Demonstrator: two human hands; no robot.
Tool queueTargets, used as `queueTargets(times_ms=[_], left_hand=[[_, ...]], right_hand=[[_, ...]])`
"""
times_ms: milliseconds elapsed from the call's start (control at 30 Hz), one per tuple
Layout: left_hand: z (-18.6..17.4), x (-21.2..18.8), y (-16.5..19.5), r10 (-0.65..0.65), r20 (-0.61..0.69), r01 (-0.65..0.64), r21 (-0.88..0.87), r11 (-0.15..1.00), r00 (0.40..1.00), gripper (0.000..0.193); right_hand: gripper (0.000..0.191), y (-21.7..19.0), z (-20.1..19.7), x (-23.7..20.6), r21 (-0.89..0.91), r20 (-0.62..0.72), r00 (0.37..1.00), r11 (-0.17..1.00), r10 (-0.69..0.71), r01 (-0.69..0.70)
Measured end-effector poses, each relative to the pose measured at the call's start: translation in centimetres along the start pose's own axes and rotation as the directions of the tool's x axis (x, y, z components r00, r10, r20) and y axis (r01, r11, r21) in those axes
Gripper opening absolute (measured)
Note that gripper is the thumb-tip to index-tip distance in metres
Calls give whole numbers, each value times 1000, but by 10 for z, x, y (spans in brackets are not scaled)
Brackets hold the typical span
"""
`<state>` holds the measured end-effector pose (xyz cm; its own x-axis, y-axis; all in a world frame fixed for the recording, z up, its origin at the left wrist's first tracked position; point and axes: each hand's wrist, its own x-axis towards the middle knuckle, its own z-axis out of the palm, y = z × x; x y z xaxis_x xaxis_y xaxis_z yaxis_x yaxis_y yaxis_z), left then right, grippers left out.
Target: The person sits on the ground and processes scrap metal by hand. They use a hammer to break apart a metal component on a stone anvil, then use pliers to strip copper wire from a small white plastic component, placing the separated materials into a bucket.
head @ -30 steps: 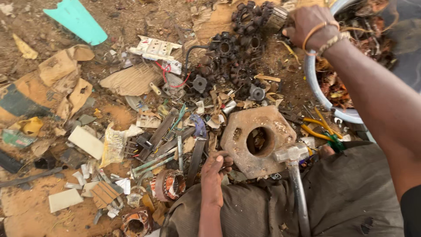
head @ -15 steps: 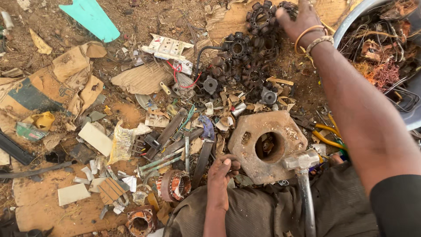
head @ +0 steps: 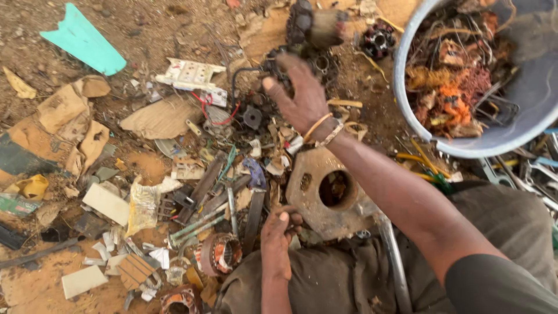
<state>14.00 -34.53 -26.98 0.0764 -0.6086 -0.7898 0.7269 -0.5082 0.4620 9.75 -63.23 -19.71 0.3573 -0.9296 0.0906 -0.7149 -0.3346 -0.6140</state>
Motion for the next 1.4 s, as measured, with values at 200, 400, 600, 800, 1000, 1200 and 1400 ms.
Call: queueTargets(times_ms=[200, 400, 600, 800, 1000, 1200, 1400], left_hand=[[-1, -11, 0, 98, 66, -95, -37, 995, 993, 33], [1, -3, 7, 43, 20, -44, 40, 998, 999, 31], [-1, -14, 4, 84, 70, -84, -3, 996, 994, 30], [6, -20, 1, 74, 55, -76, 33, 997, 996, 29], [17, -22, 1, 80, 59, -82, 38, 996, 995, 29], [29, -19, 2, 73, 46, -74, 29, 997, 996, 29], [31, -12, 3, 75, 47, -76, 11, 997, 996, 29]], right_hand=[[80, 64, -47, -8, 292, -263, 832, 863, 488, -413], [63, 113, -48, -41, -394, -85, 905, 820, 416, -415], [21, 122, -54, -79, -373, -107, 918, 840, 382, -393], [26, 121, -59, -91, -281, -167, 954, 915, 250, -289], [72, 101, -60, -73, -380, 284, 869, 880, 405, -286], [67, 96, -64, -40, -663, 462, 737, 744, 494, -83], [33, 98, -106, -5, -651, 267, 918, 758, 292, -52]])
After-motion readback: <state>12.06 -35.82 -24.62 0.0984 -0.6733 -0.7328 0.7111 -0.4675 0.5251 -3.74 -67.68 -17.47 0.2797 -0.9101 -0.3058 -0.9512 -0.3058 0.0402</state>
